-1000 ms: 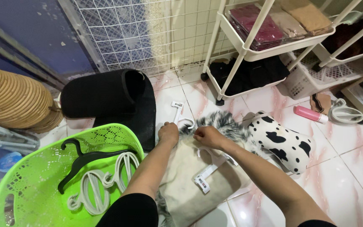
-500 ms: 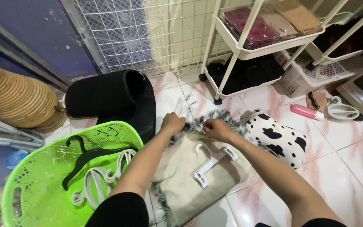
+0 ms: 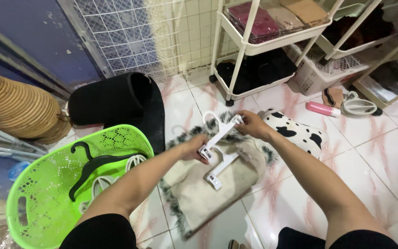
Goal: The person sits on the floor and organizes white plastic hangers by picking them up from a green basket and hanging them on a wall-mounted wire rack. The person handles the hangers one by one, placing them in a row on the rack.
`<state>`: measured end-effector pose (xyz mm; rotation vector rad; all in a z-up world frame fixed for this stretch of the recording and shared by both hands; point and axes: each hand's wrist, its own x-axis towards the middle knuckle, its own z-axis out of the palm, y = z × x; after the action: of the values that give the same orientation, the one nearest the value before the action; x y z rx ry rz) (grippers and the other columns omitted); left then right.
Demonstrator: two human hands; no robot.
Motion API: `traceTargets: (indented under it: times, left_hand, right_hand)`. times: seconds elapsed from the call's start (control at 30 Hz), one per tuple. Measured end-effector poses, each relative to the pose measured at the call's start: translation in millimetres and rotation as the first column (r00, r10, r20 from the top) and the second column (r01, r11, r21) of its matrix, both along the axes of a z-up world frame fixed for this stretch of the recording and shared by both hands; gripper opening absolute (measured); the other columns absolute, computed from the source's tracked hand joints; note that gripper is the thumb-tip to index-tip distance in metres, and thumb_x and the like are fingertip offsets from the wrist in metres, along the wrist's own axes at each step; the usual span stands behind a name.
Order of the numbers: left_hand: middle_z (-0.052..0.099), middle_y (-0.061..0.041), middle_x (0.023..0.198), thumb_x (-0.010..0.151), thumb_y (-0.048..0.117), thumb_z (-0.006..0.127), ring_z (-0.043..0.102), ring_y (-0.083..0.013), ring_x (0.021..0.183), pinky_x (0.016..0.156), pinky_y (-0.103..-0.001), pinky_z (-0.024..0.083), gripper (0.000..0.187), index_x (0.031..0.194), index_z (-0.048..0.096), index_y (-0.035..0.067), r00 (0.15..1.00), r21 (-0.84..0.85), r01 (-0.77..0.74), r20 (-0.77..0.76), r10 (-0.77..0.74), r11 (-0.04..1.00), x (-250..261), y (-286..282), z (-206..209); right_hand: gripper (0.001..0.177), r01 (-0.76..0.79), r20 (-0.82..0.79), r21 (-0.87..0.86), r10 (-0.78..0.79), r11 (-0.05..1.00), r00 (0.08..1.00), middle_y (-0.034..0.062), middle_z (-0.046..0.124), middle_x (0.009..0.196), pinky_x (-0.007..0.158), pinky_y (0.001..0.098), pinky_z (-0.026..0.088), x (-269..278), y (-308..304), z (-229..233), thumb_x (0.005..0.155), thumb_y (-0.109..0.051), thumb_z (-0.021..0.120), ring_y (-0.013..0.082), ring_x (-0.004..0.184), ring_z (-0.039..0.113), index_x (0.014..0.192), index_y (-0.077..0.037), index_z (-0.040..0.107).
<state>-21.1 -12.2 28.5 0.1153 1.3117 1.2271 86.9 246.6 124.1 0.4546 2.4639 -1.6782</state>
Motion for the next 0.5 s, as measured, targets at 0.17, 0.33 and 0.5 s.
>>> traceTargets:
  times: [0.17,0.33,0.5]
  left_hand:
    - [0.061,-0.011,0.085,0.097,0.037,0.049,0.065,-0.0305,0.073,0.058,-0.045,0.058,0.038,0.109,0.06,0.003,0.984,-0.114,0.048,-0.164,-0.066,0.992,57.3,2.7,-14.7]
    - [0.063,-0.02,0.114,0.086,0.046,0.072,0.067,-0.0345,0.103,0.081,-0.041,0.054,0.066,0.127,0.05,-0.001,0.563,-0.465,0.135,-0.69,-0.454,0.875,99.3,-7.8,8.8]
    - [0.036,-0.022,0.15,0.082,0.053,0.072,0.059,-0.039,0.123,0.094,-0.045,0.062,0.096,0.15,0.028,0.001,0.783,-0.644,0.097,-0.421,-0.457,0.759,136.2,-9.2,66.6]
  right_hand:
    - [0.052,-0.076,0.331,0.231,-0.005,0.97,0.944,0.0141,0.071,0.094,0.068,0.0352,0.058,31.1,6.5,-7.7,0.088,-0.019,0.076,0.0235,0.08,0.068,0.135,-0.003,0.059]
    - [0.062,-0.302,0.337,0.6,0.108,0.741,0.935,0.019,0.071,0.111,0.087,0.0415,0.055,54.7,10.4,-80.3,0.082,-0.036,0.083,0.0341,0.1,0.07,0.13,-0.005,0.06]
    - [0.06,-0.41,0.364,0.614,0.219,0.674,0.905,0.0237,0.072,0.107,0.089,0.0459,0.056,62.3,5.3,-102.2,0.078,-0.031,0.08,0.0403,0.104,0.07,0.122,0.0,0.054]
